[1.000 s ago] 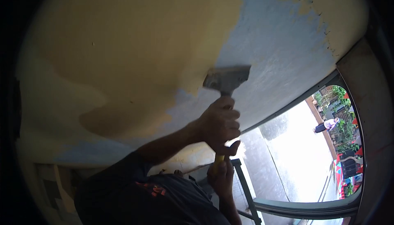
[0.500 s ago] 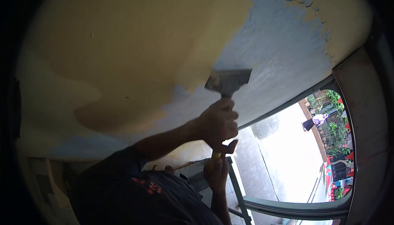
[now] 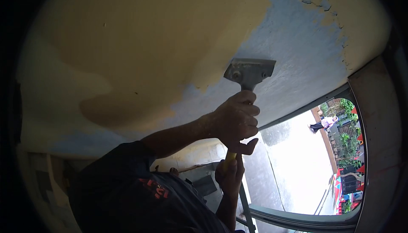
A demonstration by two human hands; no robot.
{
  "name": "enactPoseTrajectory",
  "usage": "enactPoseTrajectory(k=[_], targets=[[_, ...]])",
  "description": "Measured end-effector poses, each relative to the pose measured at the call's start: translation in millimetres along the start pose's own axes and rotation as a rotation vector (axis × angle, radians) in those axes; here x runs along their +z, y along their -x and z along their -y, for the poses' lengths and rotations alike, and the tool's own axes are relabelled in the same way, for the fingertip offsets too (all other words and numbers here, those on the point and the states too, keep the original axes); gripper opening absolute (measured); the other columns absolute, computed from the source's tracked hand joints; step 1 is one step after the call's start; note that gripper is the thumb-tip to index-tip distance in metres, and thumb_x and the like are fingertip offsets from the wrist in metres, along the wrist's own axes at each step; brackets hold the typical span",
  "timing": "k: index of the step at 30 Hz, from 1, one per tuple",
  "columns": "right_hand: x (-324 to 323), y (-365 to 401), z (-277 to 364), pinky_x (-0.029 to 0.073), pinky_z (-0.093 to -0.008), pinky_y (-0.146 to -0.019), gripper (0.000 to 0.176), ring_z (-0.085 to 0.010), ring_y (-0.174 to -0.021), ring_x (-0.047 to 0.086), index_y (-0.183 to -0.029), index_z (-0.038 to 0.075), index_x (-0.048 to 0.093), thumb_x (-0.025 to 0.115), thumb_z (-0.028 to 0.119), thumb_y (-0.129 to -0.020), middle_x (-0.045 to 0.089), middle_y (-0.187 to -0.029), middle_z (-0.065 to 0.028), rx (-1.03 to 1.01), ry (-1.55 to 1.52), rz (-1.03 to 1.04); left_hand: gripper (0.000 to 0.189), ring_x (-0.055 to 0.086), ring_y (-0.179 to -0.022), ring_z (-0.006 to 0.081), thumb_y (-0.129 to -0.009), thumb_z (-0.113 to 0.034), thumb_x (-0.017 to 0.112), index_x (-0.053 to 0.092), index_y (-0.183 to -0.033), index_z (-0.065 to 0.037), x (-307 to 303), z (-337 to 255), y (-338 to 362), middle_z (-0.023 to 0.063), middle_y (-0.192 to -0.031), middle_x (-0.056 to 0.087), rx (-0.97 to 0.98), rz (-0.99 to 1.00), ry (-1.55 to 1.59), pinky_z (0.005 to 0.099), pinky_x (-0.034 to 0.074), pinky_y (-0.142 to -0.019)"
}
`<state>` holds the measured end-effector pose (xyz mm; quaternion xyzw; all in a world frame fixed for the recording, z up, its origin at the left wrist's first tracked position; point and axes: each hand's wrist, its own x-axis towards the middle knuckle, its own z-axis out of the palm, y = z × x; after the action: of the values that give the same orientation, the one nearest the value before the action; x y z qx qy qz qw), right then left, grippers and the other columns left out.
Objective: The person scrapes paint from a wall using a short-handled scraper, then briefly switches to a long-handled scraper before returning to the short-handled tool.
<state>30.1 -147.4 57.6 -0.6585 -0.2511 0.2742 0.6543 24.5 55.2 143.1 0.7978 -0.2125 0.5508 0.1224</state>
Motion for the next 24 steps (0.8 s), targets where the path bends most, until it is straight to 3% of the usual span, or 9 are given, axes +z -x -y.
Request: enactPoseTrajectory(k=[3, 5, 7, 9, 11, 13, 14, 18, 24], targets=[[-3, 11, -21, 0.042, -0.0272, -0.054, 0.041, -0.0176, -0.068, 0.054, -0.128, -0.007, 0.047, 0.043, 0.022, -0.1, 0.059, -0.093, -0.0155, -0.207, 0.445, -0.006, 0.029, 0.047, -0.06, 0.0183, -0.064, -0.033, 0.066, 0.053, -0.048, -0.011, 20, -8, 39, -0.0002, -0.047, 0.047, -0.034, 0.052, -0.033, 0.0388, 0.041, -0.075], [1, 7, -21, 0.048, -0.0362, -0.066, 0.048, -0.029, -0.082, 0.059, -0.134, -0.007, 0.045, 0.053, 0.002, -0.088, 0.059, -0.113, -0.0233, 0.06, 0.171, -0.005, 0.03, 0.049, -0.06, 0.0185, -0.064, -0.033, 0.066, 0.053, -0.048, -0.012, 25, -11, 55, -0.0009, -0.048, 0.048, -0.09, 0.121, -0.018, 0.0396, 0.041, -0.076], [-8, 1, -33, 0.044, -0.0352, -0.058, 0.036, -0.0274, -0.072, 0.057, -0.125, -0.006, 0.049, 0.049, 0.011, -0.093, 0.061, -0.099, -0.0203, -0.09, 0.547, -0.032, 0.036, 0.048, -0.057, 0.019, -0.071, -0.038, 0.061, 0.057, -0.047, -0.011, 24, -4, 41, 0.0011, -0.046, 0.049, -0.027, 0.084, -0.03, 0.0389, 0.04, -0.081], [-9, -8, -11, 0.043, -0.0317, -0.053, 0.018, -0.0251, -0.063, 0.055, -0.102, -0.002, 0.05, 0.051, 0.013, -0.093, 0.051, -0.074, -0.0138, -0.063, 0.367, -0.015, 0.038, 0.048, -0.058, 0.018, -0.073, -0.04, 0.06, 0.058, -0.048, -0.011, 21, 1, 23, 0.0006, -0.048, 0.052, -0.022, 0.056, -0.033, 0.0394, 0.04, -0.081], [-21, -2, -19, 0.043, -0.0301, -0.053, 0.027, -0.0226, -0.063, 0.053, -0.113, -0.004, 0.052, 0.05, 0.015, -0.094, 0.053, -0.08, -0.0136, 0.087, 0.046, 0.0, 0.039, 0.049, -0.059, 0.0178, -0.073, -0.04, 0.06, 0.058, -0.048, -0.01, 20, -1, 17, 0.0003, -0.048, 0.052, -0.048, 0.043, -0.019, 0.039, 0.039, -0.081], [-9, 10, -20, 0.04, -0.0261, -0.053, 0.043, -0.0171, -0.063, 0.051, -0.128, -0.006, 0.048, 0.04, 0.027, -0.101, 0.055, -0.086, -0.0123, -0.16, 0.488, -0.036, 0.039, 0.049, -0.059, 0.0178, -0.073, -0.04, 0.06, 0.058, -0.048, -0.01, 26, -9, 35, 0.0001, -0.048, 0.053, -0.066, 0.099, -0.044, 0.0388, 0.039, -0.081], [-4, 11, -14, 0.039, -0.0246, -0.054, 0.051, -0.0133, -0.064, 0.051, -0.139, -0.005, 0.041, 0.041, 0.029, -0.101, 0.056, -0.092, -0.0119, 0.011, 0.116, 0.007, 0.04, 0.049, -0.059, 0.0179, -0.072, -0.041, 0.06, 0.058, -0.048, -0.01, 31, -10, 44, -0.0002, -0.047, 0.052, -0.09, 0.099, -0.024, 0.0388, 0.039, -0.081], [-8, -4, -11, 0.033, -0.0219, -0.042, 0.048, -0.0073, -0.048, 0.044, -0.128, -0.003, 0.048, 0.038, 0.038, -0.103, 0.047, -0.066, -0.0008, -0.028, 0.185, -0.027, 0.038, 0.048, -0.059, 0.018, -0.073, -0.04, 0.06, 0.058, -0.048, -0.011, 28, -2, 27, -0.0003, -0.046, 0.049, -0.056, 0.081, -0.06, 0.0387, 0.039, -0.082], [-10, -4, -18, 0.029, -0.0193, -0.038, 0.058, -0.0037, -0.042, 0.04, -0.138, -0.002, 0.04, 0.041, 0.044, -0.102, 0.047, -0.065, 0.0005, -0.099, 0.163, 0.069, 0.039, 0.048, -0.056, 0.0159, -0.076, -0.038, 0.058, 0.058, -0.047, -0.011, 29, -6, 35, -0.0006, -0.045, 0.05, -0.104, 0.075, -0.005, 0.0392, 0.039, -0.084]])
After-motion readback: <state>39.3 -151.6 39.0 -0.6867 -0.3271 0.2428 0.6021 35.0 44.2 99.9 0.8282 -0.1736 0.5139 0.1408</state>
